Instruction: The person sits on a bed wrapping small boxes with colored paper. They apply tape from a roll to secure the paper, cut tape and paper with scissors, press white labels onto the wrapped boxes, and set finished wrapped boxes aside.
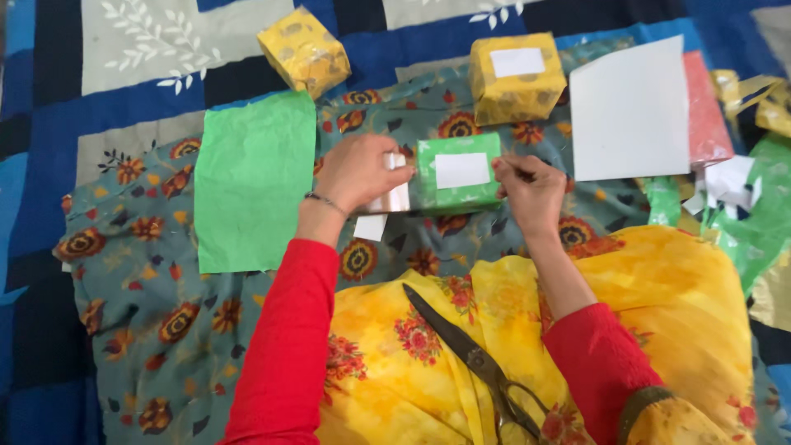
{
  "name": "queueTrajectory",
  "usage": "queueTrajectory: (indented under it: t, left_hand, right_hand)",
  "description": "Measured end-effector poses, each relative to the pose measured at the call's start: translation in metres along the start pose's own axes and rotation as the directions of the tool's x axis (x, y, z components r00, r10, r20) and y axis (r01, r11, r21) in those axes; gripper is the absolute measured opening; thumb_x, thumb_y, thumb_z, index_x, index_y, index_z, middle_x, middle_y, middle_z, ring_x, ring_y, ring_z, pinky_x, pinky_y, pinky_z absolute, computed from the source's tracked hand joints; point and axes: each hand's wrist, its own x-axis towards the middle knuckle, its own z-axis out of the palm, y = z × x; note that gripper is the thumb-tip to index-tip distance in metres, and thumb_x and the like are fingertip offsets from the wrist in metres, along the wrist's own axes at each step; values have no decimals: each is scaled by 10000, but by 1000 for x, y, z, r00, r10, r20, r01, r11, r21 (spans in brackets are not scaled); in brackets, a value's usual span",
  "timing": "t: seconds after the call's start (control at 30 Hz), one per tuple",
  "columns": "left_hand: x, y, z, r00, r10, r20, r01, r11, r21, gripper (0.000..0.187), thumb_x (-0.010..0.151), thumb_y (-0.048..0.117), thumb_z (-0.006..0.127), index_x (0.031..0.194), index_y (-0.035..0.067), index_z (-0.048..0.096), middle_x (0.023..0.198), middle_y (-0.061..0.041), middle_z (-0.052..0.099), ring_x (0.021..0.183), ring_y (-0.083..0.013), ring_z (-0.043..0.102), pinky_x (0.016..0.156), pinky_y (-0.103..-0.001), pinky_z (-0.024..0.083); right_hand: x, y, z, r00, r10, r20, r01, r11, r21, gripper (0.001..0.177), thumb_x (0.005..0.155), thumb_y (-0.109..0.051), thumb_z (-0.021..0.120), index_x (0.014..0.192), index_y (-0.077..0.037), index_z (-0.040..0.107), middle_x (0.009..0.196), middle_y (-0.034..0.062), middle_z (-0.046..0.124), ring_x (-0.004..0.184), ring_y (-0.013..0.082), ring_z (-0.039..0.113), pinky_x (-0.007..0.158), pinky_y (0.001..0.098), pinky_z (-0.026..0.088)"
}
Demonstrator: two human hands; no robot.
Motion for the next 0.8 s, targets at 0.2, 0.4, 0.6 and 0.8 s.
queueTrajectory:
  t: [0.2, 0.4, 0.6, 0.8]
  left_hand:
    - [33, 11, 9, 1000, -9, 0, 9, 995, 97, 382, 740, 475, 826, 891, 126, 793, 896, -130, 753, 884, -356, 699, 764, -478, 553]
    - [46, 20, 12, 998, -37, 50, 29, 989, 145, 395, 708, 483, 852, 892, 137, 804, 866, -113, 761, 862, -329, 713, 739, -463, 564]
    - [47, 12, 28, 999, -46, 17, 43, 985, 167, 361, 700, 441, 871, 897, 147, 799, 867, -118, 746, 839, -335, 705, 720, -469, 550]
    - [52, 2, 52, 999, 14, -32, -8, 980, 197, 326, 699, 418, 872, 812, 126, 779, 840, -107, 740, 897, -319, 687, 762, -461, 536]
  right_hand:
    - [8, 14, 0, 998, -15, -69, 12, 999, -44, 117, 929, -66, 776, 990, 34, 777, 766, 32, 707, 608, 55, 600, 545, 232, 490]
    - [10, 28, -3, 996, -12, -86, 6, 997, -79, 126, 914, -66, 797, 993, 31, 780, 762, 26, 691, 616, 48, 560, 545, 232, 458]
    - [9, 29, 2, 992, -69, -107, 49, 982, -183, 144, 898, -74, 823, 990, 26, 776, 823, 33, 722, 693, 44, 593, 638, 228, 496]
    - [9, 43, 2, 984, -137, -110, 94, 941, -326, 158, 872, -78, 852, 931, 33, 755, 785, 31, 699, 658, 72, 609, 637, 244, 519]
